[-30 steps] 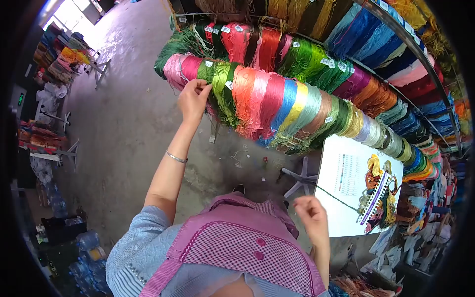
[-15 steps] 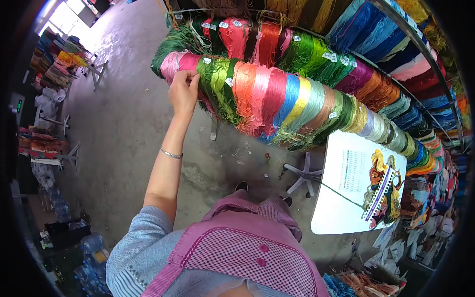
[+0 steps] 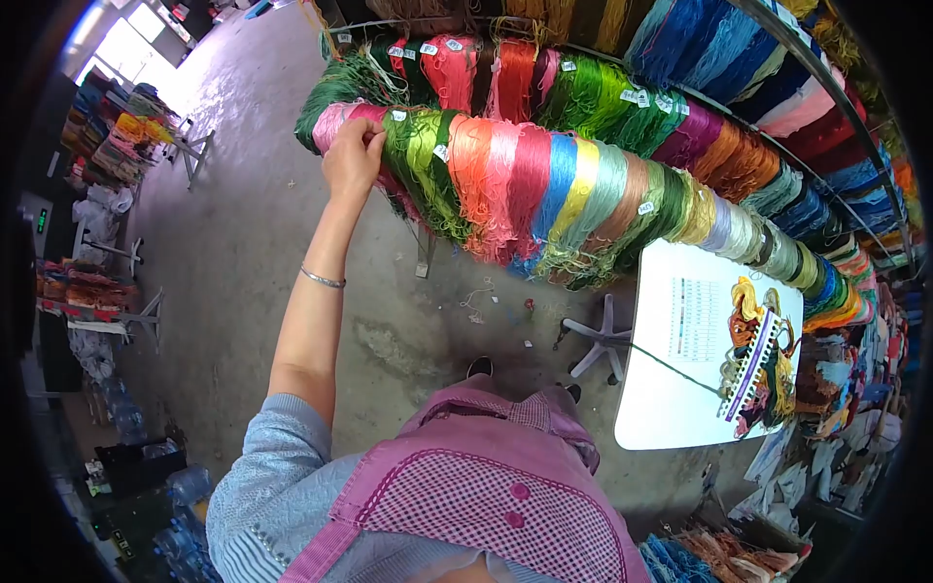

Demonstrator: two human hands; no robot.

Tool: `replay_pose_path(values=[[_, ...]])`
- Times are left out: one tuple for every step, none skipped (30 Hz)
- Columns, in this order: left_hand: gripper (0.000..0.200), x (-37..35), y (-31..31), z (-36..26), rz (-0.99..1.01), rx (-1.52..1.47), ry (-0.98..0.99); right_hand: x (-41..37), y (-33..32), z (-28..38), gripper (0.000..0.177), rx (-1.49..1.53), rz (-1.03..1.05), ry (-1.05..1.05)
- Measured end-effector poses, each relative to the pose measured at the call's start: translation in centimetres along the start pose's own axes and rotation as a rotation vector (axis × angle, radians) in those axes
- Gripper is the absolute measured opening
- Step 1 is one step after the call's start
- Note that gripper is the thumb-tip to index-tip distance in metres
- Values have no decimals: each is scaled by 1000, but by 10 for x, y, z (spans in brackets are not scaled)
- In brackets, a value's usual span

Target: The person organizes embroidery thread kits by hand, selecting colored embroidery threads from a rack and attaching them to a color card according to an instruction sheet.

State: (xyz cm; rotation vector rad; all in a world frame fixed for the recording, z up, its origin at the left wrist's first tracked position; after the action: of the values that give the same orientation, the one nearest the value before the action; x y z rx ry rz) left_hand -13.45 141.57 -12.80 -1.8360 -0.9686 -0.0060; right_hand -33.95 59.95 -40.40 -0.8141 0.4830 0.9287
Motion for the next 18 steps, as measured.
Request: replay_pose_path(values=[[11,1,-3,0,-1,2,1,0,0,-2,26,-1,7,-2],[13,2,-5,1,31,0,-23,-1,2,-5,26,-1,14,-2],[16,1,-6,3,65,-4,-48,-5,3,-8,26,-2,20,0],[16,1,-5,5,68,-5,-48,-8,4,-11,26,-3,26,3],[17,1,-3,8,69,-17,-54,-9,3,-13,26,-6,29,3],[19,2,-3,10,70,-29,-59,-9,3,-15,26,-7,33,1],[19,1,-3,11,67,-28,-56,-8,3,-16,26,-8,37,-2],[18,1,-3,11,94,-73,-77,-7,5,-17,26,-6,41,-5],[18,0,-2,12,123,-117,-97,-7,9,-18,26,-2,45,-7],[18,1,2,19,124,-116,-91,-7,12,-20,26,1,48,-8],[17,1,7,25,154,-204,-70,-9,16,-20,26,5,50,-8],[15,4,10,28,180,-291,-48,-7,19,-21,27,8,51,-11],[15,4,14,32,180,-289,-43,-6,21,-21,27,11,55,-14],[14,0,14,31,229,-526,-94,-4,23,-21,27,11,62,-17],[12,-3,15,31,274,-763,-145,-2,23,-22,27,10,69,-21],[12,-5,13,30,275,-760,-143,-1,25,-23,27,10,76,-22],[11,-6,12,28,285,-767,-166,-2,29,-24,27,13,83,-21],[11,-8,13,26,299,-776,-188,-5,33,-25,27,17,88,-17]])
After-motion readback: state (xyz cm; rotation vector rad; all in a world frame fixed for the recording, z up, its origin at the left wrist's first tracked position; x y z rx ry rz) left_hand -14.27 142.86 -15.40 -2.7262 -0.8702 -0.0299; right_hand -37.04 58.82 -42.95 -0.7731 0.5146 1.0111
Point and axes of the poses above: each hand's wrist, its own x-axis towards the middle knuckle, its own y-axis out of the palm, z = x × y, the point moved 3 cm from there along x, towards the middle knuckle, and after that the axes turned 8 degrees about z, right-handed, at the moved point
